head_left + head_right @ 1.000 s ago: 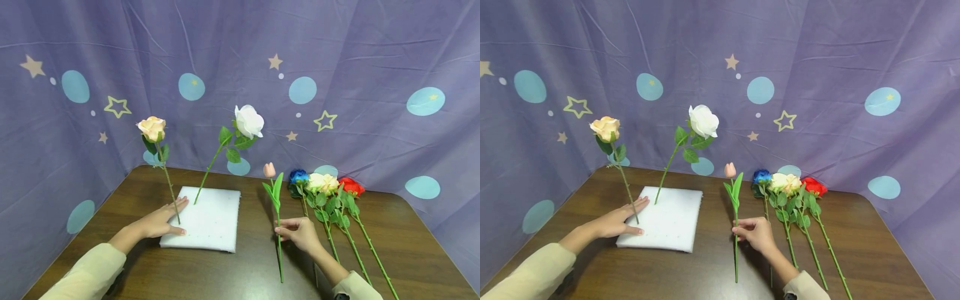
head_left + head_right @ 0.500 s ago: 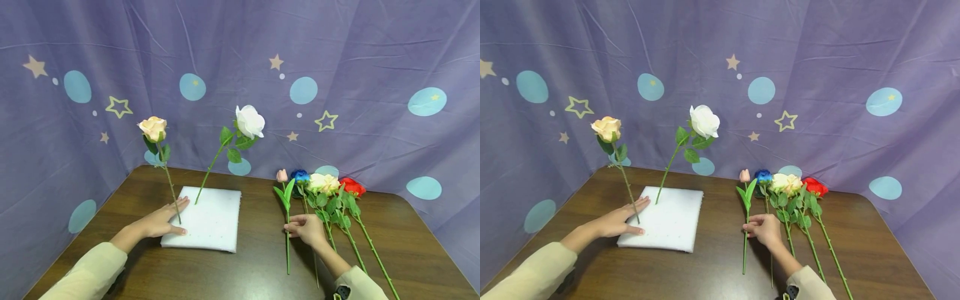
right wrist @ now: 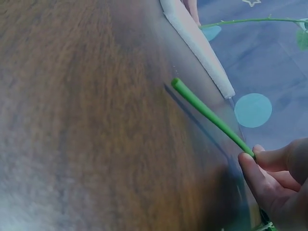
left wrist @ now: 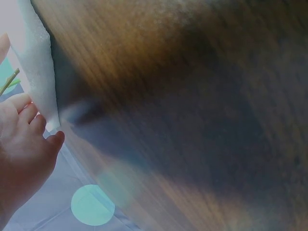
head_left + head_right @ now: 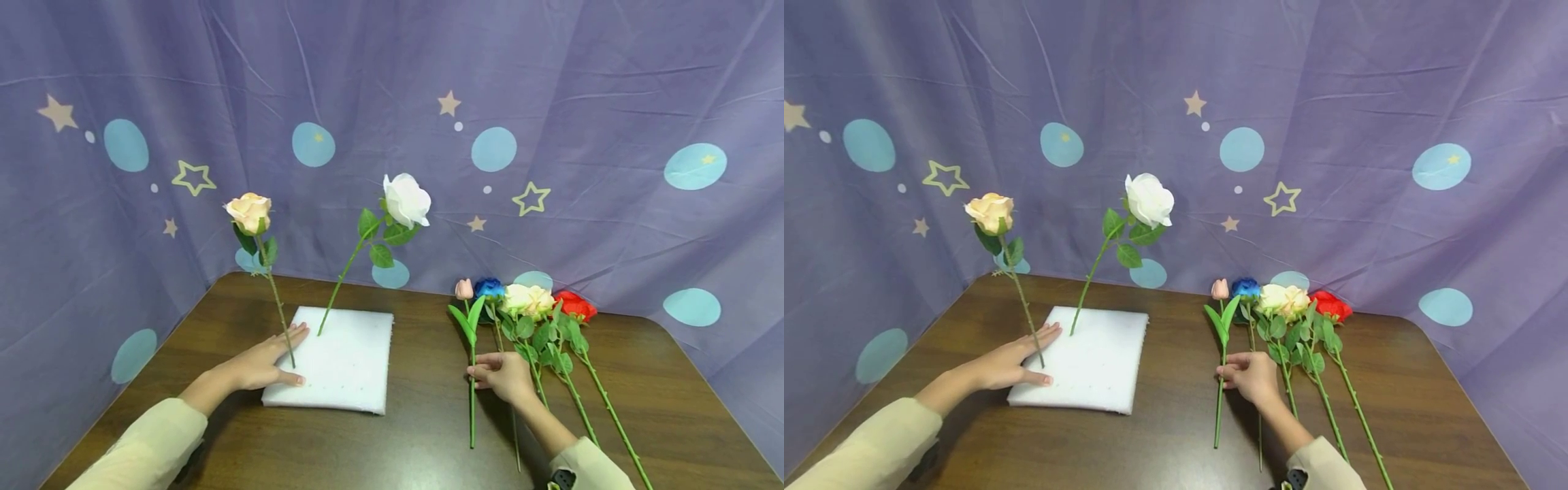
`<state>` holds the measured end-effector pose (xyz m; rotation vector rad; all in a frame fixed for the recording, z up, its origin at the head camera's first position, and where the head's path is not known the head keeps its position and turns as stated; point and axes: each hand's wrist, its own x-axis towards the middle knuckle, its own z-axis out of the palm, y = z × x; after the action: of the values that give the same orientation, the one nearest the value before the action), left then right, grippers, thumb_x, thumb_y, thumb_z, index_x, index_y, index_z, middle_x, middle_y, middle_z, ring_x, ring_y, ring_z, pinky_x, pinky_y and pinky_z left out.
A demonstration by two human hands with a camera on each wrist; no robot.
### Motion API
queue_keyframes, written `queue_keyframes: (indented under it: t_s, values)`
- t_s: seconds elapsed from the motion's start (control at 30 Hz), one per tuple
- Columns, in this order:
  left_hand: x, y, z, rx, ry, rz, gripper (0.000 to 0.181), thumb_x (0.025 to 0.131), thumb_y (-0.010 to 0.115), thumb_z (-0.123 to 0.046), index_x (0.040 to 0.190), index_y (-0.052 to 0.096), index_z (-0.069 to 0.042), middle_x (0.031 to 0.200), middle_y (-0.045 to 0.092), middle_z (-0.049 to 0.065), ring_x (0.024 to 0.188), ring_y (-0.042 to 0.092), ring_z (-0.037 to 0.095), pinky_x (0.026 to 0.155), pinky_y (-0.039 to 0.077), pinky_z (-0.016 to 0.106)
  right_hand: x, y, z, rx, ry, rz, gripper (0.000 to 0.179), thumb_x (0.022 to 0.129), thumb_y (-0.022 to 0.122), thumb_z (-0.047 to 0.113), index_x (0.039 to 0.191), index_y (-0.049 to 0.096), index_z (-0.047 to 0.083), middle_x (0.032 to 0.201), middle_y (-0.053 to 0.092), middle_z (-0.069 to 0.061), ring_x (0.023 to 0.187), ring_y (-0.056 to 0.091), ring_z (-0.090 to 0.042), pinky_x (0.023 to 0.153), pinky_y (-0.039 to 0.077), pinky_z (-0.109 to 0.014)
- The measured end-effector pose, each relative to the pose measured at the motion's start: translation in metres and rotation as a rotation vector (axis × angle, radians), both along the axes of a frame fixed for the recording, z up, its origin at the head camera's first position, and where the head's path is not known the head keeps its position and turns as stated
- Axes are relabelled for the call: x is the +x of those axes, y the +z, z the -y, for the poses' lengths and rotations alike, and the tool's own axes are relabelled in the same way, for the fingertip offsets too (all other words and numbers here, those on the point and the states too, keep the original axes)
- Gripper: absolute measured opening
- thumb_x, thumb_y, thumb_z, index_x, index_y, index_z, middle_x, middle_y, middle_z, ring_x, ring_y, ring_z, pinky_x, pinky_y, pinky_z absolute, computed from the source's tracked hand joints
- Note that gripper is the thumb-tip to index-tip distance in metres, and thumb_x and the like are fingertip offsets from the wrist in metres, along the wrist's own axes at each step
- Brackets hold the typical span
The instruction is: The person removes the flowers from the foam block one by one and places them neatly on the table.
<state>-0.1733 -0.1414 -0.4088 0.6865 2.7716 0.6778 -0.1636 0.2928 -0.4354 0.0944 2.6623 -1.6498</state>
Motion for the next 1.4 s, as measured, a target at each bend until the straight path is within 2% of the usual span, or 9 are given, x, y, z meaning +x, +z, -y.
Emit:
queue_keyframes:
  t_s: [0.13,0.27,0.4,0.7,0.97,1.13,1.27,1.4]
  values:
    - [0.0,-0.001,0.0,-0.002,0.002,-0.005,0.099,0.08,0.069,-0.05,0.148,0.026,0.007,0.157,0.019,0.028,0.145,0.015,0.049,0.116,0.016,0.065,0.0,0.001,0.0,0.064,-0.015,-0.018,0.025,0.081,0.072,0.003,0.102,0.07,-0.011,0.084,0.074,-0.023,0.061,0.073,-0.022,0.055,0.059,-0.027]
    - [0.0,-0.002,0.0,-0.001,0.004,-0.005,0.099,0.08,0.069,-0.051,0.148,0.026,0.006,0.157,0.019,0.027,0.145,0.015,0.049,0.116,0.017,0.066,0.0,0.003,-0.001,0.166,-0.028,-0.062,0.03,0.079,0.075,0.007,0.106,0.071,-0.004,0.091,0.076,-0.018,0.073,0.075,-0.021,0.058,0.056,-0.019]
    - [0.0,-0.002,0.001,0.004,0.007,0.0,0.1,0.079,0.069,-0.052,0.149,0.026,0.006,0.157,0.019,0.027,0.145,0.015,0.049,0.116,0.017,0.066,0.0,0.005,-0.002,0.219,-0.035,-0.106,0.033,0.078,0.078,0.01,0.108,0.071,-0.001,0.096,0.076,-0.016,0.082,0.075,-0.024,0.063,0.054,-0.017]
    - [0.0,-0.001,0.001,0.007,0.005,0.012,0.1,0.08,0.069,-0.051,0.149,0.025,0.006,0.157,0.018,0.028,0.145,0.015,0.049,0.116,0.016,0.066,-0.002,0.012,0.002,0.206,-0.021,-0.153,0.028,0.08,0.076,0.009,0.105,0.071,0.0,0.096,0.076,-0.016,0.083,0.074,-0.025,0.069,0.057,-0.022]
    - [-0.001,0.0,0.001,0.004,-0.005,0.02,0.1,0.08,0.069,-0.051,0.149,0.024,0.005,0.158,0.017,0.027,0.145,0.014,0.049,0.115,0.015,0.067,-0.009,0.016,0.009,0.207,-0.003,-0.153,0.029,0.08,0.076,0.012,0.106,0.071,0.001,0.098,0.075,-0.016,0.086,0.074,-0.025,0.071,0.058,-0.025]
    - [-0.002,0.001,0.001,-0.006,-0.005,0.02,0.101,0.08,0.068,-0.053,0.149,0.024,0.005,0.158,0.017,0.027,0.145,0.014,0.049,0.115,0.016,0.067,-0.018,0.022,0.02,0.194,0.027,-0.189,0.028,0.08,0.076,0.012,0.105,0.072,0.001,0.099,0.075,-0.015,0.085,0.074,-0.025,0.069,0.058,-0.024]
    - [-0.001,0.001,0.002,-0.007,-0.002,0.023,0.101,0.08,0.068,-0.053,0.15,0.023,0.004,0.158,0.017,0.026,0.145,0.013,0.049,0.115,0.015,0.067,-0.029,0.025,0.033,0.159,0.046,-0.211,0.028,0.079,0.077,0.011,0.106,0.072,0.003,0.098,0.076,-0.013,0.086,0.074,-0.024,0.066,0.056,-0.021]
    - [-0.002,0.0,0.001,-0.007,-0.004,0.026,0.101,0.08,0.068,-0.054,0.15,0.023,0.003,0.158,0.016,0.026,0.146,0.013,0.048,0.116,0.015,0.067,-0.038,0.027,0.048,0.107,0.056,-0.223,0.028,0.079,0.077,0.011,0.106,0.072,0.004,0.099,0.076,-0.012,0.088,0.074,-0.025,0.068,0.057,-0.021]
